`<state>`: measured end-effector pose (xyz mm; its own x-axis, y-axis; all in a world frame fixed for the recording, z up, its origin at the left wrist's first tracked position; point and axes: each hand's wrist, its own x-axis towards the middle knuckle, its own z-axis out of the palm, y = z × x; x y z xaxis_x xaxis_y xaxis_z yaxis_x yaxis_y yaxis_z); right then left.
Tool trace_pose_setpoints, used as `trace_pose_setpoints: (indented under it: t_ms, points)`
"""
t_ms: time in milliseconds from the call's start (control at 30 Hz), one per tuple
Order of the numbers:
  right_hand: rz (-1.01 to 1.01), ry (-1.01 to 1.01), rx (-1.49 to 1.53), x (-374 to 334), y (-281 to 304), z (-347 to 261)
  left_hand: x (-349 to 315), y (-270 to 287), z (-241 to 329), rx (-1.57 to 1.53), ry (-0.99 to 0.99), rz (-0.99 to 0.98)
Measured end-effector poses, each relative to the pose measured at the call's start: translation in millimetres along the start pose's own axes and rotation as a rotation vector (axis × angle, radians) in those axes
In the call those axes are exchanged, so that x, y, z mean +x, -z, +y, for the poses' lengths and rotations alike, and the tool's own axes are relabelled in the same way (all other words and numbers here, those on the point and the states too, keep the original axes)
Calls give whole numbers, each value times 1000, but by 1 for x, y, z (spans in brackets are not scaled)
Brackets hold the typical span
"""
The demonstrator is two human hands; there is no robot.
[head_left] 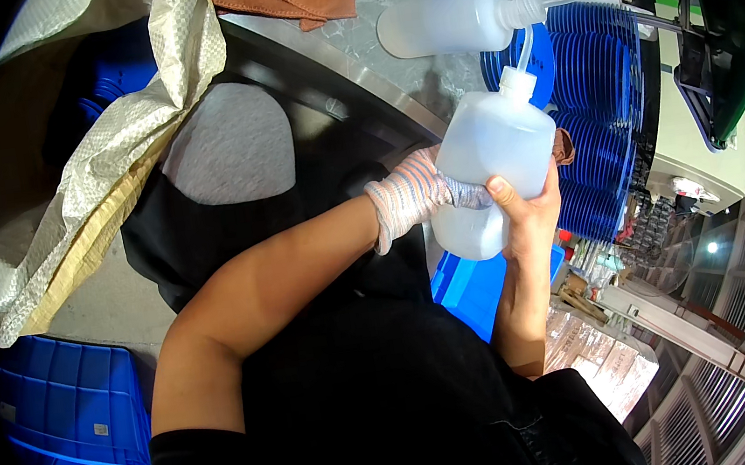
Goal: The person moves a blue plastic bin and places it on a stack. They then pick up a white plastic bottle and use a pump dispenser to fill it with liquid from a larger container. The person holds the bottle under the pump and repeatedly presses the dispenser to transfer the liquid.
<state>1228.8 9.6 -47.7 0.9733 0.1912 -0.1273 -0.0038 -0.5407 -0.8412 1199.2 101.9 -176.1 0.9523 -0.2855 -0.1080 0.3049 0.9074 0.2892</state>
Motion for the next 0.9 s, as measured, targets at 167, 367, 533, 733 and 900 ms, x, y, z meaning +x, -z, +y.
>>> trace_pose_setpoints:
  t_ms: [167, 367, 533, 733, 900]
  points:
    - [-2, 6, 3, 0, -1, 1, -1, 0, -1, 2, -5, 4]
    - [4, 10, 7, 0, 0, 2, -6, -3, 5, -34, 29, 6]
    - [-21, 2, 43, 1, 0, 2, -8, -6, 4, -61, -49, -21]
    - [-37, 17, 41, 5, 5, 5, -5, -12, 2, -121, -164, 23]
    - [-53, 4, 14, 5, 6, 5, -16, -17, 24, -42, -182, 54]
